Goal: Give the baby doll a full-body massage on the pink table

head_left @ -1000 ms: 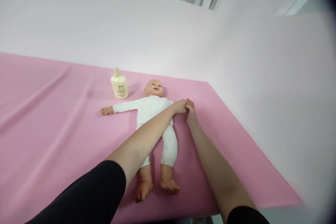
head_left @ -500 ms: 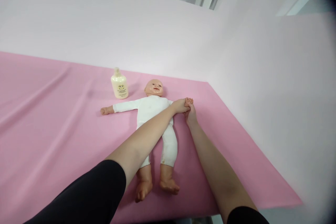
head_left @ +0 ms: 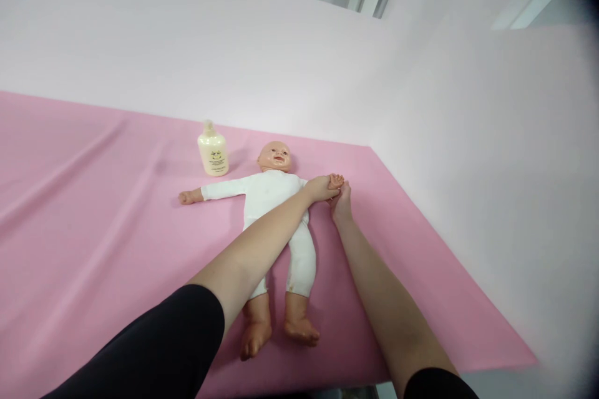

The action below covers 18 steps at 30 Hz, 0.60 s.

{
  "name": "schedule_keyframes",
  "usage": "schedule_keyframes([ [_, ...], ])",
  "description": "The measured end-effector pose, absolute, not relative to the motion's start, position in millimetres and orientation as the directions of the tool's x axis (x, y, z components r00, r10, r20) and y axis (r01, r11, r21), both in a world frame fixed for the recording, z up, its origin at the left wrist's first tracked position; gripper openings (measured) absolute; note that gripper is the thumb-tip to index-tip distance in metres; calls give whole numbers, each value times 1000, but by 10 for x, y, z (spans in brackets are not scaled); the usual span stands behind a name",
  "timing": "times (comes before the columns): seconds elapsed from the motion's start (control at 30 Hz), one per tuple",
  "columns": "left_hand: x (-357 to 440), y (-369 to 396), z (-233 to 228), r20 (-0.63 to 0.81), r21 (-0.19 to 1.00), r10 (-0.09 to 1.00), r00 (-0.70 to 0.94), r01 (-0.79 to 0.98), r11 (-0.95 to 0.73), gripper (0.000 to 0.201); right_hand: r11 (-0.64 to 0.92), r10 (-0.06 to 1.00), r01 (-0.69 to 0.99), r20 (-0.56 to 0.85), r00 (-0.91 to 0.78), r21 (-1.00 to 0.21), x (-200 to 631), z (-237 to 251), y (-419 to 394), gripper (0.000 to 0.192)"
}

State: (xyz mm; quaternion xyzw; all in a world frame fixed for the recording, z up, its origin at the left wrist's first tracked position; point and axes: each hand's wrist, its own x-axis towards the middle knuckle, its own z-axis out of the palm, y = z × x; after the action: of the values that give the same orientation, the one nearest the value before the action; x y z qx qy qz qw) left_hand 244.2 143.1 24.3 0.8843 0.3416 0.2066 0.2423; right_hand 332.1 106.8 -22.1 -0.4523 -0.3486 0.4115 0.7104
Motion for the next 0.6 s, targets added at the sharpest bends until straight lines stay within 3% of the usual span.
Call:
schedule_keyframes([
  [0.23, 2461, 1524, 132, 220, 606, 730, 647, 496, -622, 41, 171, 924, -406, 4, 382, -898, 3298, -201, 1052, 56],
  [0.6, 2463, 1549, 135, 180, 663, 739, 649, 474, -579, 46, 180, 936, -358, 47, 350, -916, 3299, -225, 1030, 52],
])
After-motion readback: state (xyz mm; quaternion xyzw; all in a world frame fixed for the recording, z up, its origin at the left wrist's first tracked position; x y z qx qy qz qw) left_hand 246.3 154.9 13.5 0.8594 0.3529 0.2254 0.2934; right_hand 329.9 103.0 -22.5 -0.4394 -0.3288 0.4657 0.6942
